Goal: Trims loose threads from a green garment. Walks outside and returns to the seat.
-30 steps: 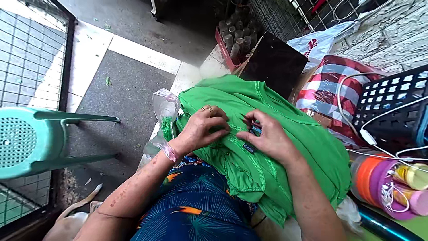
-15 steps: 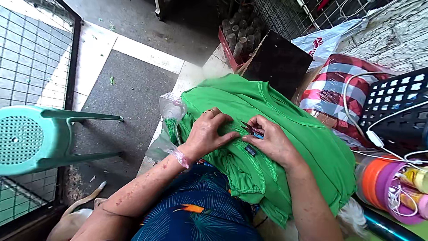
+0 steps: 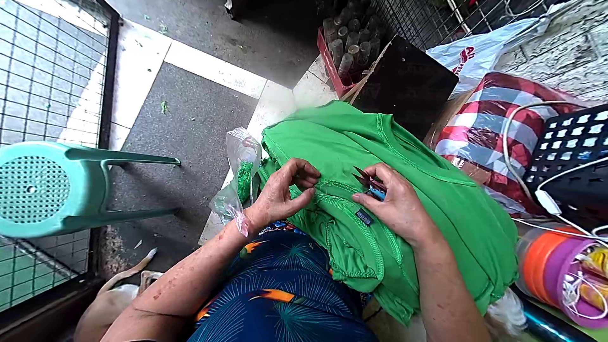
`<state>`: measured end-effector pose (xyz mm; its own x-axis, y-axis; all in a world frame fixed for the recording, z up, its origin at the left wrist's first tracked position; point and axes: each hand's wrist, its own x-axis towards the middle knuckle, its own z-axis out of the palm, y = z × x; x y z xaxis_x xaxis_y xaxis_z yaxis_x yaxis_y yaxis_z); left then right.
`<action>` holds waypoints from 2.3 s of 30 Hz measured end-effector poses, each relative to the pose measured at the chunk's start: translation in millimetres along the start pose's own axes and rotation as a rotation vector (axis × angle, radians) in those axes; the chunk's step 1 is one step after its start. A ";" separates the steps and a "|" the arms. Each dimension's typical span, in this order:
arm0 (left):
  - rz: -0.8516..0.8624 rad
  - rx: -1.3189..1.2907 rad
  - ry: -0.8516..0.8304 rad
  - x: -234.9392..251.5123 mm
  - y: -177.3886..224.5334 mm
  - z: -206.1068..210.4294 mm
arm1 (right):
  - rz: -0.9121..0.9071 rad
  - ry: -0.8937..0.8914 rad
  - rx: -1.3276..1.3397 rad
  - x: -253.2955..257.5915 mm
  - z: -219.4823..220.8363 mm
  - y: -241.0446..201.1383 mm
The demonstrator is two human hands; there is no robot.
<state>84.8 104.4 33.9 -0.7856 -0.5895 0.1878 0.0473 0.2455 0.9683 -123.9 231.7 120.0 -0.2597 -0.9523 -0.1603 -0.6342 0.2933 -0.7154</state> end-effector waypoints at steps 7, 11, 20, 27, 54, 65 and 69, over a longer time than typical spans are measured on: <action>0.111 0.392 0.107 9.9 8.5 18.8 | -0.156 0.082 0.019 -2.6 4.9 -3.5; 0.264 0.476 0.160 4.7 4.1 22.1 | -0.088 -0.029 -0.049 -2.3 4.9 0.6; 0.273 0.383 0.068 0.1 -1.4 10.3 | -0.065 -0.048 -0.044 -2.0 2.5 -0.3; 0.121 0.490 0.163 1.6 10.2 26.8 | -0.074 -0.018 -0.068 -2.3 4.0 -3.1; 0.170 0.352 0.222 -10.7 0.2 24.1 | -0.437 0.059 -0.479 8.8 33.1 -2.6; -0.101 -0.015 0.339 -21.3 -0.8 23.8 | -0.226 -0.016 -0.139 14.8 -3.6 -30.8; -0.135 0.042 0.324 -16.3 1.7 25.4 | -0.177 -0.081 -0.149 23.5 10.2 -35.7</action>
<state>82.0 134.0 28.3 -0.5462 -0.8307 0.1077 -0.0745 0.1762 0.9815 -99.9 198.0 134.9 -0.0796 -0.9918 -0.1002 -0.7665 0.1252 -0.6299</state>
